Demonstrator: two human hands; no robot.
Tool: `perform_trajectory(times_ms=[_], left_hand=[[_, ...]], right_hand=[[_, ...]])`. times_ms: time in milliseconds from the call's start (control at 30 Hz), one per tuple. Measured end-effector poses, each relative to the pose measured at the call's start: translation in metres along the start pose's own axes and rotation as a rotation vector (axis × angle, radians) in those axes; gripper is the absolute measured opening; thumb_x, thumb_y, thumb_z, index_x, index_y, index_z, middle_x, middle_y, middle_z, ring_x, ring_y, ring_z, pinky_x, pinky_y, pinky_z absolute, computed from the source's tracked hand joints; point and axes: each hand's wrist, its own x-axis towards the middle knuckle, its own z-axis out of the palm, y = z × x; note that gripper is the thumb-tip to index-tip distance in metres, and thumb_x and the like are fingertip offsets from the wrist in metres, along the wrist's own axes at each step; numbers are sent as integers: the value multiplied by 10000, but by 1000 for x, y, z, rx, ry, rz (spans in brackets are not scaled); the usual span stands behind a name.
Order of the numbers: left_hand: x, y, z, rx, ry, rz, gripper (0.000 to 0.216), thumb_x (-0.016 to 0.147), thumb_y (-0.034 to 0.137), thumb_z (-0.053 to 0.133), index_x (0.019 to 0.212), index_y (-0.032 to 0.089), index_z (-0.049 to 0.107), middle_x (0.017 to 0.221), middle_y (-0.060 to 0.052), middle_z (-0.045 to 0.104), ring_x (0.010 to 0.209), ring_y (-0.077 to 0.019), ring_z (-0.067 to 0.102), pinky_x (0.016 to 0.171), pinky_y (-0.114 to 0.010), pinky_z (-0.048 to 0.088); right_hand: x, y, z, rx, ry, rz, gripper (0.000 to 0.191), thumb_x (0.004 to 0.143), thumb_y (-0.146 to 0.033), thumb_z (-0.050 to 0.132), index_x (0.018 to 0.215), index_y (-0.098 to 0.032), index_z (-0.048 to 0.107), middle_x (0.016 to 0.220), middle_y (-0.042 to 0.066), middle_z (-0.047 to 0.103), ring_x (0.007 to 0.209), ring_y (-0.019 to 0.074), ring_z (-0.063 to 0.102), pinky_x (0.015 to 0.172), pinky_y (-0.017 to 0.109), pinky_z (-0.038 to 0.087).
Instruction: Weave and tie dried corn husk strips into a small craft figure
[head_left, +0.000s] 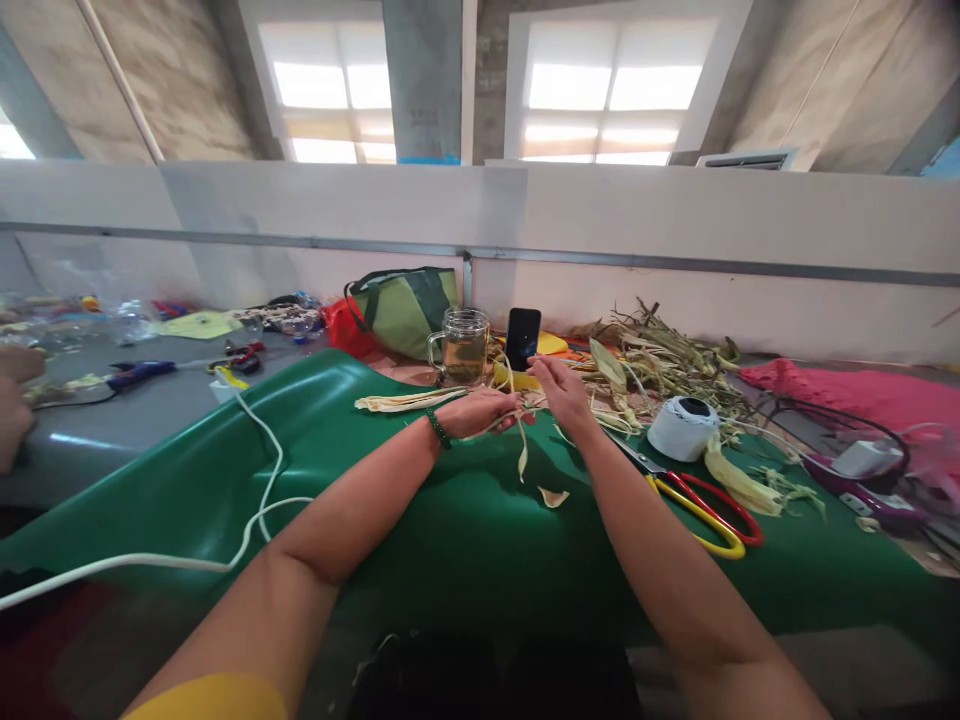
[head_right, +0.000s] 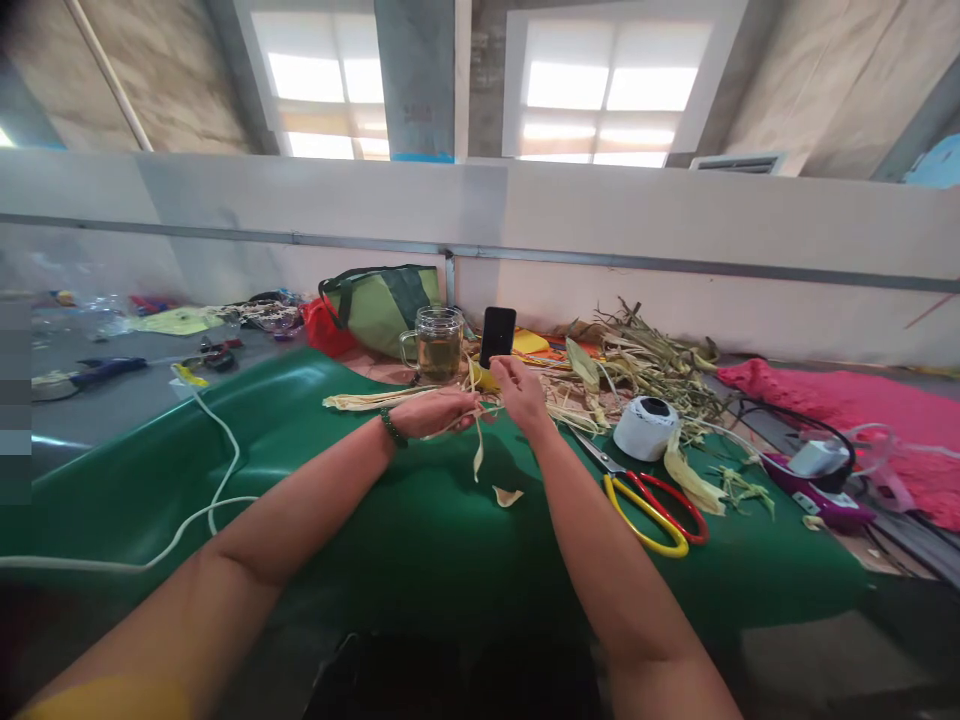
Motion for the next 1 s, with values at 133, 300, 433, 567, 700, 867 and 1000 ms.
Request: perform_trajectory(times_ms=[133, 300, 433, 567, 700, 867, 1000], left_hand=[[1, 2, -5, 0, 25, -28, 469, 758, 537, 560, 776, 82, 674, 587, 15, 453, 544, -72, 358, 511, -214, 272], [1, -1, -9, 166, 29, 76, 509, 720, 592, 599, 793, 92, 660, 514, 47, 400, 502, -68, 338, 501, -217, 255], [0, 1, -10, 346, 50, 95, 424, 764, 511, 583, 773, 93, 655, 496, 51, 404, 483, -67, 339, 491, -210, 270], [4, 1, -8, 536, 146, 167, 232, 789, 297, 562, 731, 100, 669, 557, 27, 509, 553, -80, 417, 572, -206, 349], [12, -9, -5, 590, 181, 251, 180, 757, 207, 562, 623, 107, 629, 579, 23, 546, 602, -89, 454, 631, -204, 383], [20, -19, -1, 698, 195, 316, 273, 719, 200, 609, 473, 118, 524, 470, 49, 405, 528, -69, 346, 548, -201, 318], [21, -19, 5, 649, 185, 295, 247, 696, 159, 610, 472, 115, 515, 467, 53, 386, 515, -61, 328, 533, -208, 295]], right_hand=[[-2, 1, -8, -181, 54, -132, 477, 925, -497, 355, 732, -203, 677, 807, 66, 701, 821, 202, 606, 807, 350, 421], [-7, 0, -3, -491, -95, -309, 522, 937, -469, 384, 539, -208, 599, 632, 55, 658, 707, 186, 553, 772, 342, 381], [-7, 1, 0, -618, -137, -312, 545, 939, -460, 392, 487, -202, 553, 545, 50, 606, 644, 179, 521, 734, 341, 359], [-8, -1, 0, -538, -55, -304, 379, 907, -447, 474, 691, -194, 658, 757, 70, 679, 773, 198, 558, 735, 324, 376], [-11, -6, 5, -346, -222, -248, 255, 893, -355, 508, 771, -198, 667, 750, 38, 677, 683, 158, 568, 644, 271, 396], [-16, -12, 12, -398, -152, -233, 267, 860, -278, 517, 616, -196, 587, 637, 36, 618, 622, 156, 528, 612, 272, 364], [-18, -14, 15, -413, -124, -219, 277, 831, -271, 524, 564, -199, 535, 603, 28, 582, 602, 152, 488, 605, 278, 349]])
